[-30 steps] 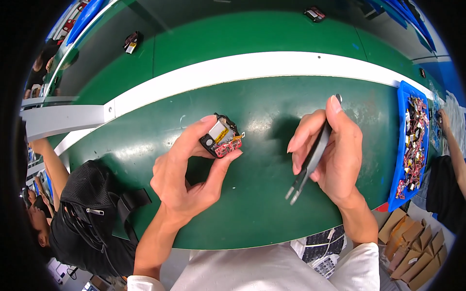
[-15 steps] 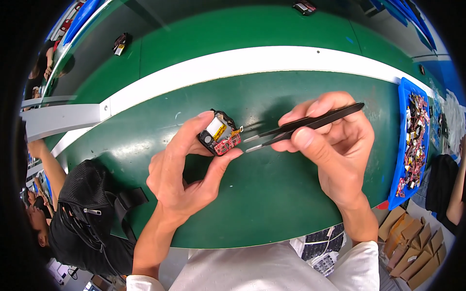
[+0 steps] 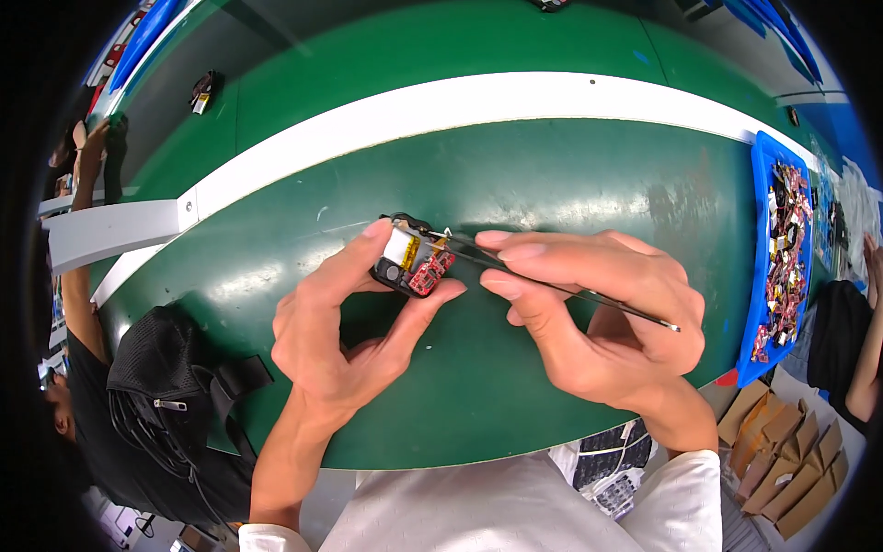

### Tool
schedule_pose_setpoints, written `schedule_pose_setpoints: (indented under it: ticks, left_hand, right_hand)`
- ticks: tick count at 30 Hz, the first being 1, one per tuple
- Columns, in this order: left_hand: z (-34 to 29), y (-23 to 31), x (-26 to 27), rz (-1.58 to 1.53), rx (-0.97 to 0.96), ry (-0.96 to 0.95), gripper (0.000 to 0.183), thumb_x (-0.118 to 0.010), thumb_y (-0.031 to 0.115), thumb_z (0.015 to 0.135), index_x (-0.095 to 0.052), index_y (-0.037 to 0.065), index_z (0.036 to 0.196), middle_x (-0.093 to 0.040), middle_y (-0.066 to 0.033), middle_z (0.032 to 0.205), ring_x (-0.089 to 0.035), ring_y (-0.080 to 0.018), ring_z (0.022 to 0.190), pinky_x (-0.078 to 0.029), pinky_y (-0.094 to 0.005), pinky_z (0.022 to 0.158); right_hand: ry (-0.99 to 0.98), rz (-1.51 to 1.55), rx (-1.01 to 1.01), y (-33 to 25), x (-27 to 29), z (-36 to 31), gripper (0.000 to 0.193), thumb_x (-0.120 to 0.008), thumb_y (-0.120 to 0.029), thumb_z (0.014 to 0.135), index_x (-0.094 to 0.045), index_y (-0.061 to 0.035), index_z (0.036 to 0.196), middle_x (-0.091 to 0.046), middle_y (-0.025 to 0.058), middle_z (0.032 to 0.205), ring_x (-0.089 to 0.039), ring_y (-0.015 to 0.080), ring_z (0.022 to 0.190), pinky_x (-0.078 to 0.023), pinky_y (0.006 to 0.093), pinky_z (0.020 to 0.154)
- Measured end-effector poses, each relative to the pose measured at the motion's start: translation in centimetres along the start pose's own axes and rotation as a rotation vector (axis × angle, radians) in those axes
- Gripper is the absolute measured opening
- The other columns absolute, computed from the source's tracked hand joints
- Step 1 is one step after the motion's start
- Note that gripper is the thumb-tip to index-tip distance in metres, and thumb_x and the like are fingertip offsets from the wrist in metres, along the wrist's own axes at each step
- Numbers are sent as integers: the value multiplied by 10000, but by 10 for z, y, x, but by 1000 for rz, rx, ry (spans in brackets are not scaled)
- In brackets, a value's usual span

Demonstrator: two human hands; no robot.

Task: The recorder is assembling small electronic components (possibly watch or tracker internals) using tweezers on a production line.

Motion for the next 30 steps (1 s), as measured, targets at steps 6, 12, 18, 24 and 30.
schedule_pose_setpoints:
  ticks: [6,12,18,24,30]
  left_hand:
    - [-1,7,3,97,55,-13,692,-1019,208,646,-667,-57,1179,-759,-122,993,-775,-190,761,-614,-256,651]
    - [-2,8,4,148,33,-11,690,-1023,226,642,-672,-57,1164,-759,-120,983,-775,-193,765,-612,-257,639]
    - [-2,8,3,166,25,-7,691,-1026,233,637,-674,-56,1156,-755,-116,968,-775,-197,750,-610,-258,626]
    - [-2,6,3,157,6,1,697,-1025,228,643,-671,-58,1171,-754,-108,964,-775,-188,747,-608,-253,621]
    - [-3,6,2,166,13,2,698,-1025,221,645,-671,-57,1179,-756,-103,968,-775,-186,740,-606,-248,616]
  right_hand:
    - [-11,-57,43,2,-6,-1,242,-838,102,783,-717,70,990,-781,131,880,-797,256,772,-596,256,573]
    - [34,-35,-81,-3,-10,-1,230,-840,84,789,-730,69,991,-788,183,873,-782,201,696,-569,234,564]
    - [33,-8,-65,0,-9,0,234,-837,92,791,-726,90,996,-787,209,892,-774,188,686,-576,238,570]
    - [78,53,-225,-4,-10,-1,226,-829,99,805,-724,100,1006,-788,196,912,-752,144,674,-565,217,574]
    - [85,25,-167,0,-10,-2,228,-835,93,804,-732,94,1007,-790,182,903,-721,111,628,-533,202,547]
Point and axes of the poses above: each hand's wrist, its own z-axis towards the middle knuckle, its own x-axis out of the back of the hand, y = z × x, the point moved 2 cm from there along z, towards the middle knuckle
